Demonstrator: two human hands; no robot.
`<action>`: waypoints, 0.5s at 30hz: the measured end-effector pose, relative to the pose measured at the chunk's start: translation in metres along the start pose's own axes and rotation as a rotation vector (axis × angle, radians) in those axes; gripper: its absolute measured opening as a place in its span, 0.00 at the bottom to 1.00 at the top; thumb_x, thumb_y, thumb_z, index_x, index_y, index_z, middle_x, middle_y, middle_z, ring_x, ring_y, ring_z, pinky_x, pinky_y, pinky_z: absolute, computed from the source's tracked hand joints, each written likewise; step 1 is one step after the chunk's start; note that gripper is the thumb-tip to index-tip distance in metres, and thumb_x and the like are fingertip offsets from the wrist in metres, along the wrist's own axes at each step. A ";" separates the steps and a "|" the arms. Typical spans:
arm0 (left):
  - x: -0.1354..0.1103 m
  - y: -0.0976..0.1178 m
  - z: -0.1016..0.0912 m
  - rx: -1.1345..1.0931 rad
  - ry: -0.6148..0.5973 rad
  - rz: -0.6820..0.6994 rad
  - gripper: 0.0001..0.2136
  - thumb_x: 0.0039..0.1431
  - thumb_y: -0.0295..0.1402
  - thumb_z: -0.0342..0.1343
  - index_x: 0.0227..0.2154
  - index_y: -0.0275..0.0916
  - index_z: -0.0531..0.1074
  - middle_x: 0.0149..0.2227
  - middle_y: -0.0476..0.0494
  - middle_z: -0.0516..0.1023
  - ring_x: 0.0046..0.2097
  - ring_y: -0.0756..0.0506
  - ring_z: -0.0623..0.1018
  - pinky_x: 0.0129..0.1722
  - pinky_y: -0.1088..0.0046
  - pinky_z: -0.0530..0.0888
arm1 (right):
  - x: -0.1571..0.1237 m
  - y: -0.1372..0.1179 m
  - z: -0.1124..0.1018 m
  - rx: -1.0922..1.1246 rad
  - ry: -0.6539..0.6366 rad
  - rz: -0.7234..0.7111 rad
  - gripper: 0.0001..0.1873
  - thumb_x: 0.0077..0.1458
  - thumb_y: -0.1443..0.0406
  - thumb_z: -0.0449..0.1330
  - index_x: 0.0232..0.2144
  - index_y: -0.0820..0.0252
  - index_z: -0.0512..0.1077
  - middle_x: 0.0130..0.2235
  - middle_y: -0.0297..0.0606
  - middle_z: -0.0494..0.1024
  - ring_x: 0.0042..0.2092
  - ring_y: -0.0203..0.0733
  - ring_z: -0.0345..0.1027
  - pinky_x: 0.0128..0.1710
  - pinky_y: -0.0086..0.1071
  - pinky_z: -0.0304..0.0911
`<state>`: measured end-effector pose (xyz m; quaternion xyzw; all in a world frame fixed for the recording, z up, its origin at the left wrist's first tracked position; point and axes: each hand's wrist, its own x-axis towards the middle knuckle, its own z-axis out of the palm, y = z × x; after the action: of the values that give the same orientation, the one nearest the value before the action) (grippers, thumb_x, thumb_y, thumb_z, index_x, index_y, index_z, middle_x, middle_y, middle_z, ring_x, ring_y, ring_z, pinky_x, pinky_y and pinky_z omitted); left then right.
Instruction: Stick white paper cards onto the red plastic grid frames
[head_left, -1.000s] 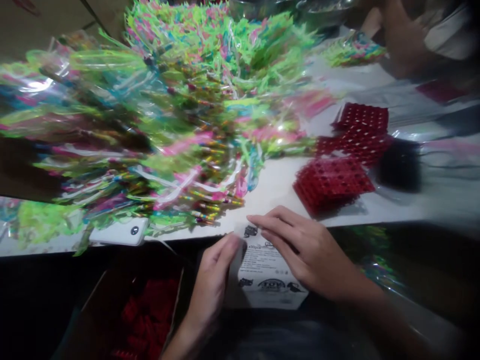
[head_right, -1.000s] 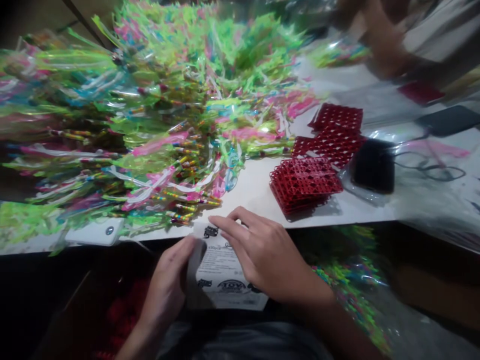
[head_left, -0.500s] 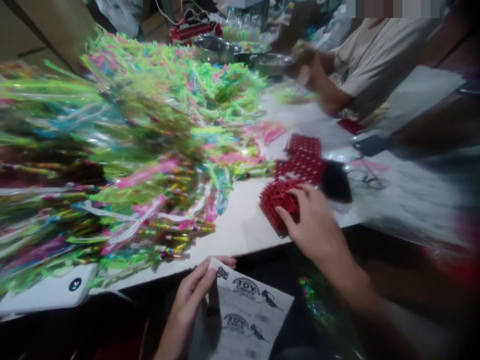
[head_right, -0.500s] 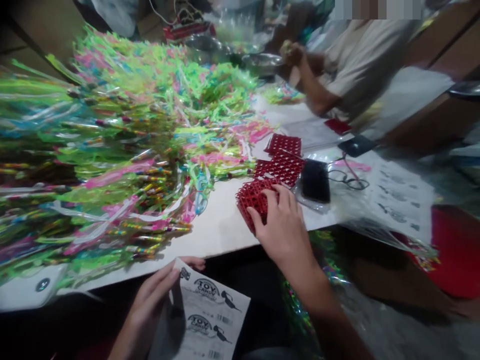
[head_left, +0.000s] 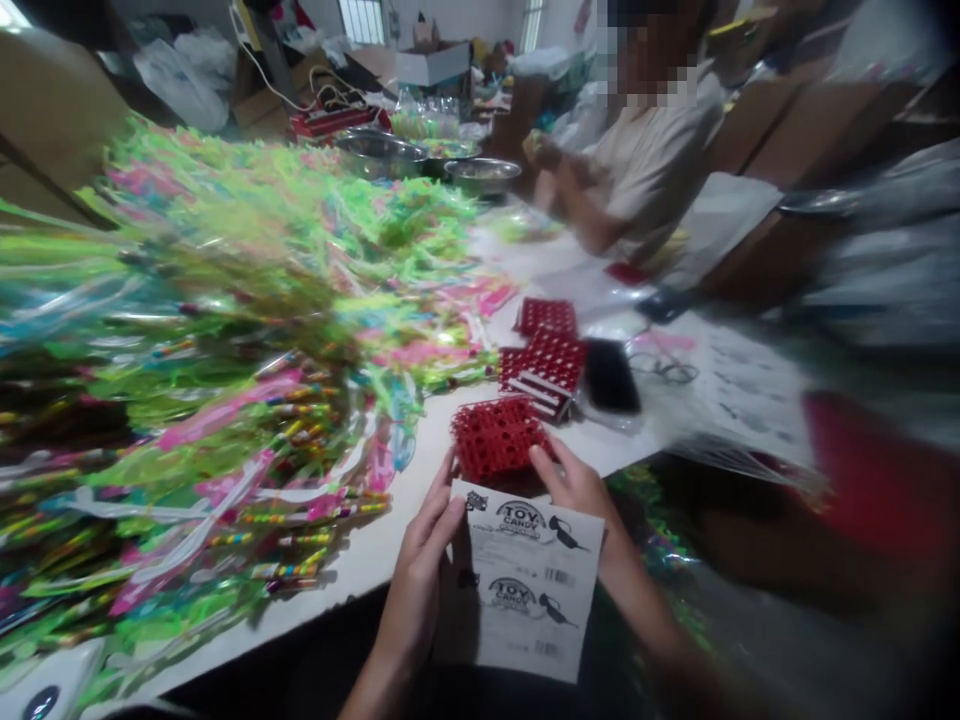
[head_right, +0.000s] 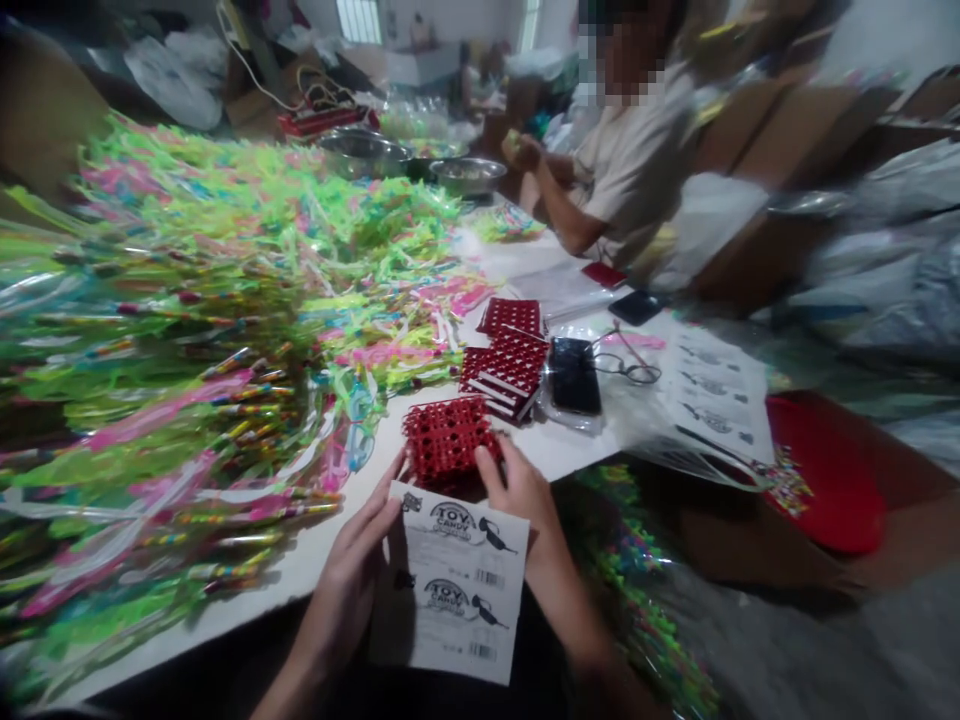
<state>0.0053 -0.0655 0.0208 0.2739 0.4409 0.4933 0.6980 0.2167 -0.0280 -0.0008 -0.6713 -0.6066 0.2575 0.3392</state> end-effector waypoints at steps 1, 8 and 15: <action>-0.004 0.001 -0.005 0.014 0.057 0.003 0.25 0.65 0.44 0.68 0.63 0.49 0.78 0.74 0.46 0.67 0.79 0.37 0.56 0.79 0.59 0.52 | -0.005 -0.007 0.004 0.010 -0.043 -0.005 0.30 0.73 0.47 0.50 0.61 0.60 0.74 0.58 0.52 0.84 0.56 0.58 0.81 0.55 0.50 0.76; -0.040 0.018 -0.047 0.084 0.456 -0.058 0.25 0.45 0.50 0.78 0.47 0.47 0.87 0.69 0.46 0.75 0.78 0.27 0.55 0.74 0.52 0.65 | -0.042 -0.055 0.024 -0.031 -0.129 -0.109 0.22 0.75 0.53 0.54 0.59 0.55 0.77 0.52 0.45 0.87 0.51 0.52 0.84 0.51 0.43 0.78; -0.062 0.018 -0.053 0.068 0.423 -0.022 0.35 0.53 0.53 0.73 0.61 0.45 0.79 0.63 0.41 0.81 0.68 0.29 0.75 0.62 0.60 0.79 | 0.017 -0.030 -0.008 -0.245 0.134 -0.354 0.26 0.75 0.60 0.48 0.66 0.68 0.72 0.65 0.55 0.74 0.69 0.55 0.65 0.73 0.53 0.58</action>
<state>-0.0573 -0.1198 0.0323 0.1829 0.5968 0.5171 0.5856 0.2056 -0.0108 0.0288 -0.6063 -0.7177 0.0733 0.3344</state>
